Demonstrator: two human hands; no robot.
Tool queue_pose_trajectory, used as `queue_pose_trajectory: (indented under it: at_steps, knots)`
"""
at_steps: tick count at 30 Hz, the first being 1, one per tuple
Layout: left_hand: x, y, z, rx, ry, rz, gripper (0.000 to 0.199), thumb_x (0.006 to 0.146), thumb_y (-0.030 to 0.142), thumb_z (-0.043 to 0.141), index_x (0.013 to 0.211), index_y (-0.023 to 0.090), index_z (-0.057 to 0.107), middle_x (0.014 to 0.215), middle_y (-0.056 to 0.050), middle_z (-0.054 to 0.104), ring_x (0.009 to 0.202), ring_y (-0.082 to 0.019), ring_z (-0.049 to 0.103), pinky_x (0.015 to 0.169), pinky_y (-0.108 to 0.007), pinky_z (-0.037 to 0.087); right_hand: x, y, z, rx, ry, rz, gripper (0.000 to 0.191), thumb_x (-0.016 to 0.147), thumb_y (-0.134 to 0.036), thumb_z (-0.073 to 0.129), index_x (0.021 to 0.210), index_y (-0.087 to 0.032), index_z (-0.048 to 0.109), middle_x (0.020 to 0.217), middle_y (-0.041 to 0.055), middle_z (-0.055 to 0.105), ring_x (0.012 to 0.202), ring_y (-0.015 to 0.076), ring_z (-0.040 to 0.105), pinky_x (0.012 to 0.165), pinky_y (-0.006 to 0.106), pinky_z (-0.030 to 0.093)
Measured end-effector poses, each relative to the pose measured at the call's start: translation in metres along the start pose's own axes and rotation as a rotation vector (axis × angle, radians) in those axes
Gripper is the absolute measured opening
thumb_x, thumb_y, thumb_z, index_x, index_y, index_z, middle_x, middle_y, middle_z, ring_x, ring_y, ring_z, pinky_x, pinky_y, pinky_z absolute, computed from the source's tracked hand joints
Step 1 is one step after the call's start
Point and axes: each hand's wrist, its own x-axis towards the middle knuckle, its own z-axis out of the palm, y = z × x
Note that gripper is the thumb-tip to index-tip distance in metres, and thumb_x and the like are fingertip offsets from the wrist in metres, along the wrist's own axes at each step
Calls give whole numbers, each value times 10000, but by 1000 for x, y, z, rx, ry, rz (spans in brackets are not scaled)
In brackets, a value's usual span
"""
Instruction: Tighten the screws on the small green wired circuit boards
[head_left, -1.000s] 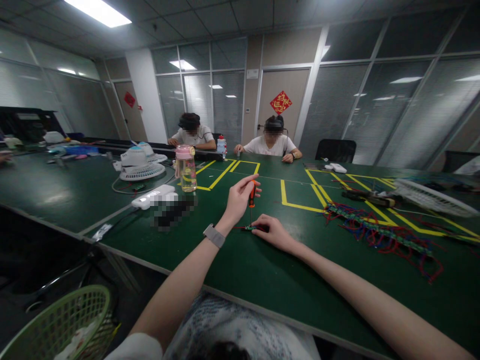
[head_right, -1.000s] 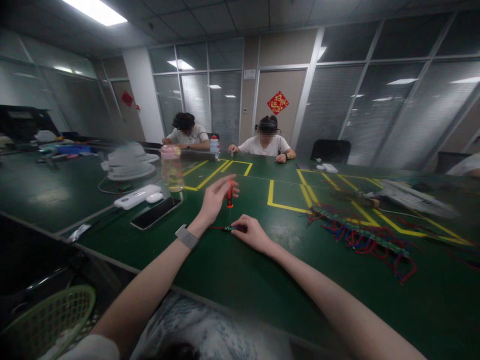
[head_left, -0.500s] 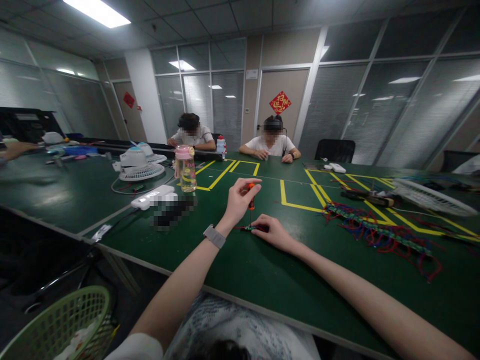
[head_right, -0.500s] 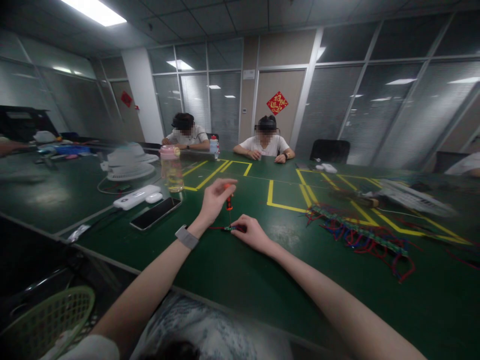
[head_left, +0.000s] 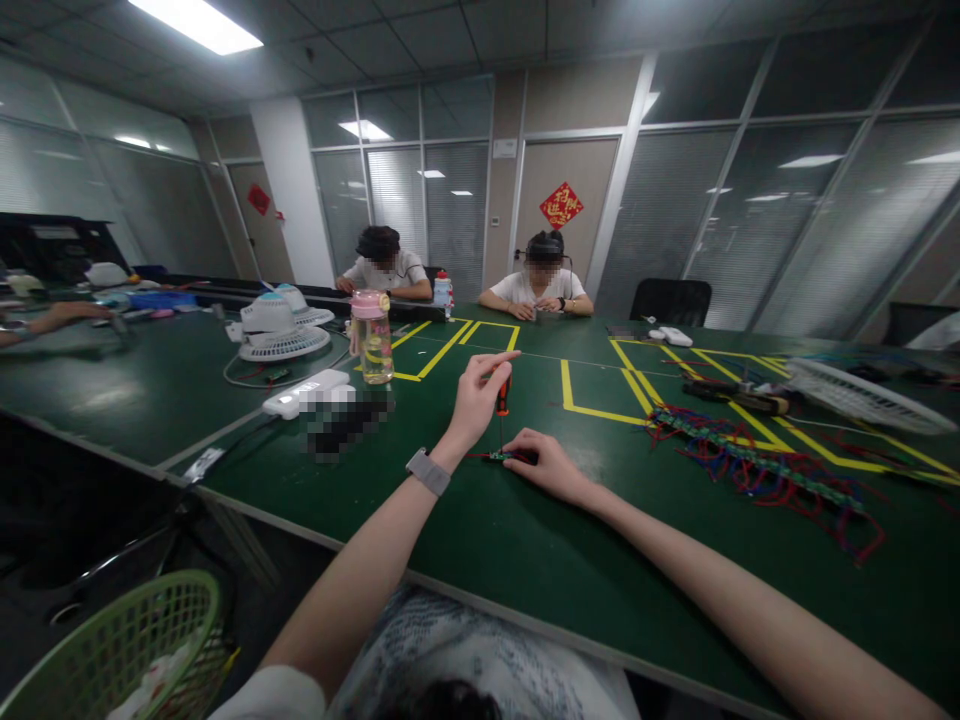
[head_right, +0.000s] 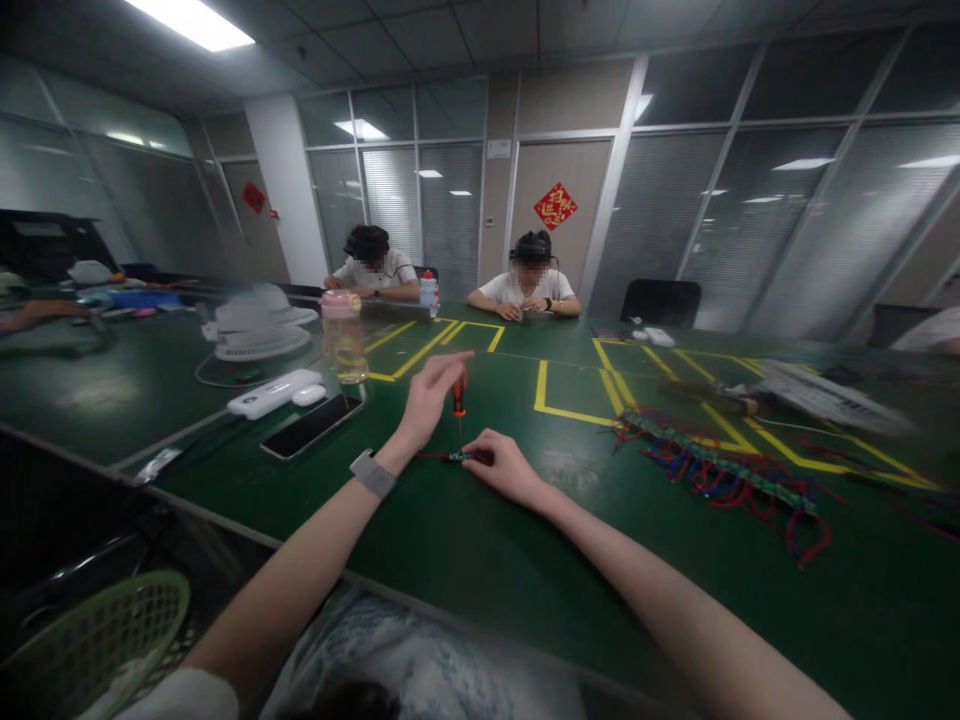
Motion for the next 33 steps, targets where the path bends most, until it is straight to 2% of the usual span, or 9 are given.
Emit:
queue_pose_trajectory:
  at_steps: [4,7,10,16,19,22,25,28,33]
  knots:
    - [0,-1,1,-175,-44,-85,321,852,305,525,1128,174,623,1004,-77,643,814,-152,631,708,-285,536,0,-2,-1,3,-2,3,160,789,-188,627,923,-153,707,846,52,603,754,153,564,712,285,458]
    - [0,-1,0,-70,-13,-43,298,795,297,615,1063,173,654,923,-55,642,762,-127,609,678,-245,518,0,-3,-1,2,-1,1,158,788,-185,625,920,-158,707,847,49,604,762,152,567,727,289,461]
    - [0,-1,-2,44,29,19,226,784,293,629,975,191,695,978,-55,618,806,-120,592,692,-215,498,0,-4,-2,-1,-3,6,157,788,-186,622,917,-161,708,850,49,605,760,151,568,728,290,463]
    - [0,1,1,-198,-57,-98,316,849,302,531,1120,168,623,990,-77,651,815,-156,641,725,-301,536,-1,-5,-2,2,-8,11,172,786,-181,615,930,-159,707,855,53,604,755,153,571,719,289,467]
    - [-1,2,1,-94,-26,-60,297,792,294,618,1058,166,650,916,-55,654,754,-133,626,686,-260,522,-1,-5,-2,7,-3,1,167,782,-174,614,921,-160,706,852,52,607,760,155,574,730,294,471]
    - [-1,1,-1,9,19,2,215,786,280,623,964,180,692,968,-56,640,823,-134,611,713,-233,503,-1,-5,-2,14,-2,-1,166,781,-173,613,918,-159,706,854,53,610,769,157,576,745,298,471]
    - [0,-1,-1,-88,-5,-36,248,848,283,527,1017,189,682,1065,-71,630,878,-153,620,741,-261,513,0,-6,-2,7,-6,3,171,781,-168,612,924,-153,706,856,57,608,762,156,573,731,293,468]
    - [0,-1,1,-199,-41,-93,303,853,299,516,1101,177,640,1003,-74,651,807,-154,635,705,-291,530,0,-5,-2,-5,-9,2,173,780,-162,612,925,-151,706,851,55,606,749,152,566,713,285,463]
    - [-1,2,-1,1,12,4,230,780,296,631,970,186,696,919,-49,634,770,-124,591,668,-226,497,0,-4,-1,2,-3,-2,172,783,-168,612,925,-153,707,854,54,608,764,153,571,732,288,464]
